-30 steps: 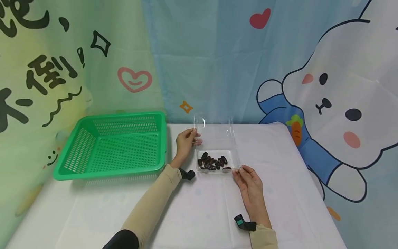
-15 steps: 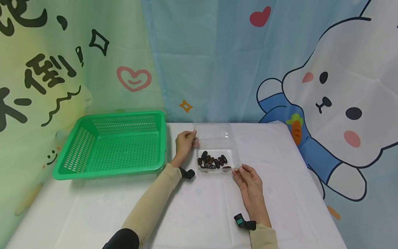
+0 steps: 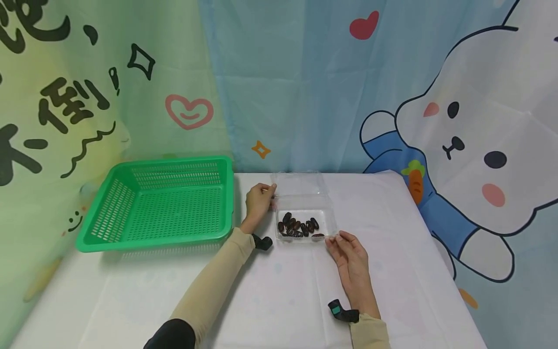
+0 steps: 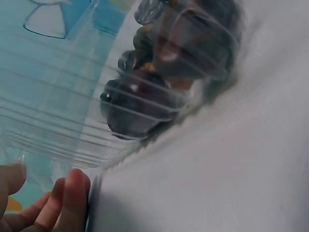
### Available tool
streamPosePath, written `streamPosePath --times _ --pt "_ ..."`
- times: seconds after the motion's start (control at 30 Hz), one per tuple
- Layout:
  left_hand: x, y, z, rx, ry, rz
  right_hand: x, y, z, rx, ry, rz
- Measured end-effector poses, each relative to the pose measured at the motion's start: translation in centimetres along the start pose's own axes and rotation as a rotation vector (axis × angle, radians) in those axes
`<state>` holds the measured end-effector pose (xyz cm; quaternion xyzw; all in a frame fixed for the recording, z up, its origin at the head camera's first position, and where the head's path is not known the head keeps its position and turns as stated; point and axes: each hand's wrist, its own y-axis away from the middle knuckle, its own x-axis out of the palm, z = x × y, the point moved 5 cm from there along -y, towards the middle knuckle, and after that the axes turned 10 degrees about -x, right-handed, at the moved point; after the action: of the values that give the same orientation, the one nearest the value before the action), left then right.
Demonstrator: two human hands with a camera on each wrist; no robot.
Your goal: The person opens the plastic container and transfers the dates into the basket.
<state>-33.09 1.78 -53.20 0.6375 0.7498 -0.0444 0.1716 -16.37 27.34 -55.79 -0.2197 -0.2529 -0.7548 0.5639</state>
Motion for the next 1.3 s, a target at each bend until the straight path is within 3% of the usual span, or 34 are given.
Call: streamPosePath --times 0.27,0.4,0.53,0.63,0.8,0.93,1.17,1.3 --pt "-1.3 1.0 -1.1 0.134 -0.189 -0.089 0.0 0.0 0.4 0.049 -0.041 0.054" --pt "-1.9 2.1 -1.9 0.229 -0.282 -0.127 -0.1 -0.1 0.8 0.092 0.002 0.057" --pt "-2.3 3.1 -2.7 0.343 -0.358 -0.143 -0.2 -0.1 1.0 0.165 0.056 0.031" --pt "-2.4 3.9 -3.5 0.438 -0.416 -0.118 -0.2 -0.1 1.1 0.213 0.049 -0.005" --pt "-2.0 5.3 -4.9 0.58 -0.527 -0.005 0.0 -0.5 1.1 0.21 -0.002 -0.003" --pt "-1.2 5.8 -5.8 0.654 -0.602 0.12 0.1 -0.9 1.1 0.172 -0.023 0.034" --pt "0.9 6.1 -6.1 0.713 -0.715 0.381 0.0 -1.2 0.7 0.109 -0.014 0.059" --pt "2.4 6.1 -5.9 0.733 -0.729 0.528 -0.1 -1.1 0.5 0.09 -0.016 0.052"
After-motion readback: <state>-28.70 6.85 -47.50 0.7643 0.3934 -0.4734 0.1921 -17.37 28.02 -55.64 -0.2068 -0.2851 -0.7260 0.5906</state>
